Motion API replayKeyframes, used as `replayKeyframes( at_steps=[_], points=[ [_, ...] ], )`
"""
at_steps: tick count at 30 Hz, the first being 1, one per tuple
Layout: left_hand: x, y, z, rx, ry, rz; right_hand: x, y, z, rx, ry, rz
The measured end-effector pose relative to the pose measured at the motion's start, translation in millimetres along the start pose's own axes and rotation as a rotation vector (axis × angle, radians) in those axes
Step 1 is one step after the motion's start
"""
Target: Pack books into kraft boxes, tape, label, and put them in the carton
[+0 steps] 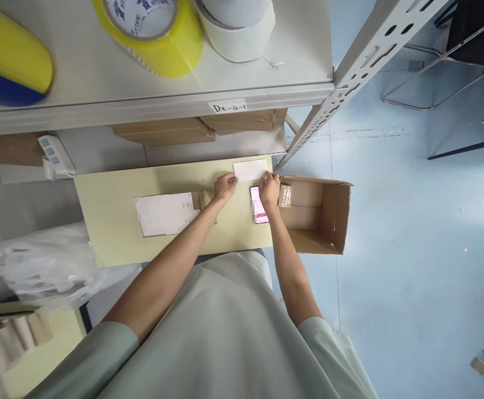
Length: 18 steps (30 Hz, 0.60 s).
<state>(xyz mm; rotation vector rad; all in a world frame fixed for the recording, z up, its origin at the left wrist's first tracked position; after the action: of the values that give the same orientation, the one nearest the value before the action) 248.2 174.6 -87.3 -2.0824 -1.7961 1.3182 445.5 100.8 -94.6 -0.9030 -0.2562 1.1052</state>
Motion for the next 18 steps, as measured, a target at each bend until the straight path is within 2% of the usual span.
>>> replayKeyframes(
  at_steps=[8, 12, 15, 18],
  points=[
    [-20.6, -3.3, -15.5, 0.088, -0.026, -0.056, -1.4, -1.6, 5.0, 0.005, 0.016, 0.000],
    [-27.2, -8.9, -25.4, 0.132, -0.049, -0.127, -5.5, -4.7, 10.8, -0.022, 0.023, 0.019],
    [-33.1, -11.2, -38.1, 0.132, 0.056, -0.184, -10.1, -10.2, 24.8, -0.049, -0.037, -0.002],
    [-45.0, -9.7, -53.9, 0.097, 0.197, -0.212, -14.3, -15.0, 47.0, -0.039, -0.171, -0.013]
  ],
)
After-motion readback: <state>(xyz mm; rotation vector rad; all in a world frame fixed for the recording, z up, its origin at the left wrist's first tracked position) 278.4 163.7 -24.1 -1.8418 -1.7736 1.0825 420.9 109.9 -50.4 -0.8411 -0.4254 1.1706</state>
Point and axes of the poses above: each hand's wrist, its own x-axis towards the middle knuckle, its own y-axis out of the palm, z = x × y, the point moved 5 cm from there along x, towards the middle knuckle, and after that the axes turned 3 degrees about -z, right-handed, at the moved point
